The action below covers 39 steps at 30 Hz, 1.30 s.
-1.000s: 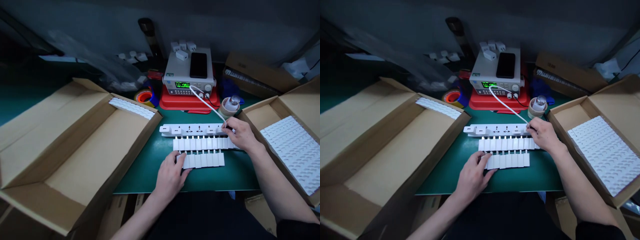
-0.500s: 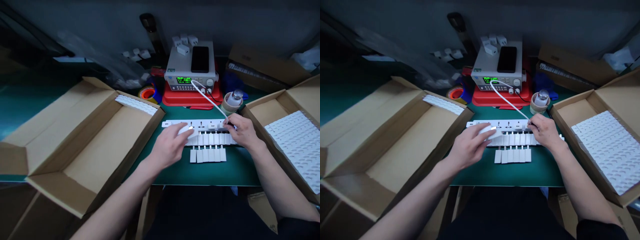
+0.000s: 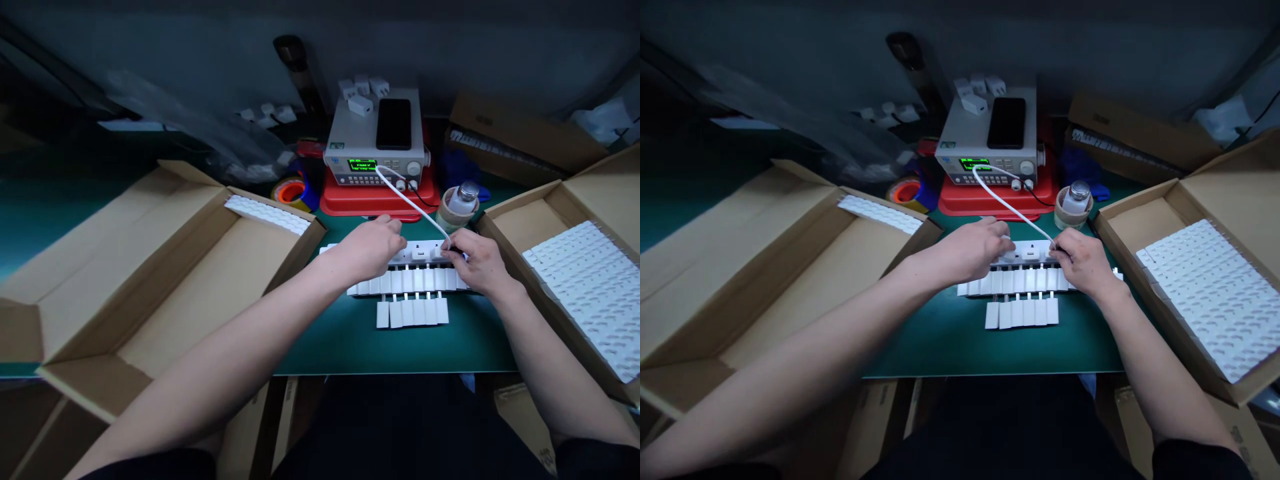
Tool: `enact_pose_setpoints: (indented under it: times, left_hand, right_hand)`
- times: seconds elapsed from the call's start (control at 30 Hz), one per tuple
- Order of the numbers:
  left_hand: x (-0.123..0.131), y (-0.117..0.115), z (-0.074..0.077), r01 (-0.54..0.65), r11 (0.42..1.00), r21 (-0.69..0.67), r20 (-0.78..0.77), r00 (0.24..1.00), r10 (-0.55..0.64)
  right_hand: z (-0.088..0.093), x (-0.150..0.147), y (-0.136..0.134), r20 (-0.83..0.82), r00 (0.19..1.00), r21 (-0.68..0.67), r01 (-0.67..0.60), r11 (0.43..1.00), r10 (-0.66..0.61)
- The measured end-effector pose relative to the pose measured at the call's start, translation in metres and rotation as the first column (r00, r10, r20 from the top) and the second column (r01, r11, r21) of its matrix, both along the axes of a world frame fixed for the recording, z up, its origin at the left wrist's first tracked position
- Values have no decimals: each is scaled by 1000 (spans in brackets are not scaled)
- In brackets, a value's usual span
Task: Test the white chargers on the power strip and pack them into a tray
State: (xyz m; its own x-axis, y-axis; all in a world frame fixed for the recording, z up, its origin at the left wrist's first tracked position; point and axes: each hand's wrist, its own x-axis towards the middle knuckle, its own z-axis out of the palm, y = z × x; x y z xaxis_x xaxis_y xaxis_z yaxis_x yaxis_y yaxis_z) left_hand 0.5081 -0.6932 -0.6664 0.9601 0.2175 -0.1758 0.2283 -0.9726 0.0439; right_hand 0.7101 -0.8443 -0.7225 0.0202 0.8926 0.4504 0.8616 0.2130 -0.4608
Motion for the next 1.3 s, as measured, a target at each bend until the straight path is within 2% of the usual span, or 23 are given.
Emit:
enact_pose_setpoints:
  times: [0.2, 0.3, 0.4, 0.53, 0.67, 0.8, 0.93, 1.03, 1.13, 1.3]
  left_hand:
    - [9, -4, -6, 22, 999, 28, -66, 998, -20]
    - [9, -1, -10, 11, 1000, -17, -1, 1000, -11]
    - [-6, 7, -18, -39, 999, -25, 78, 996, 41]
    - [-30, 14, -36, -92, 996, -7, 76, 993, 92]
    - [-35, 11, -49, -136, 990, -29, 90, 986, 138]
    - [-26, 3, -48, -185, 981, -55, 83, 978, 189]
    - [-5, -13, -45, -123, 986, -110, 193, 971, 143]
    - [13, -25, -50, -124, 982, -139, 222, 963, 153]
    - [21, -27, -57, -132, 979, -155, 290, 941, 172]
    - [22, -31, -55, 12, 963, -269, 395, 914, 99]
  right_hand:
    - [-2, 1, 1, -1, 1000, 39, -9, 999, 9]
    - [-2, 1, 1, -2, 1000, 46, -11, 999, 11]
    - [-2, 0, 1, -12, 1000, 49, -14, 999, 14]
    - [-1, 0, 0, -10, 1000, 46, -11, 999, 11]
    - [-1, 0, 0, -10, 1000, 44, -21, 999, 21]
    - [-2, 1, 0, -4, 1000, 63, -17, 998, 17]
    - [-1, 1, 1, 0, 1000, 60, -25, 998, 25]
    - [0, 1, 0, 6, 1000, 70, -24, 997, 23]
    - [2, 1, 0, 15, 1000, 65, -16, 998, 15]
    - [3, 2, -1, 5, 1000, 46, -14, 999, 14]
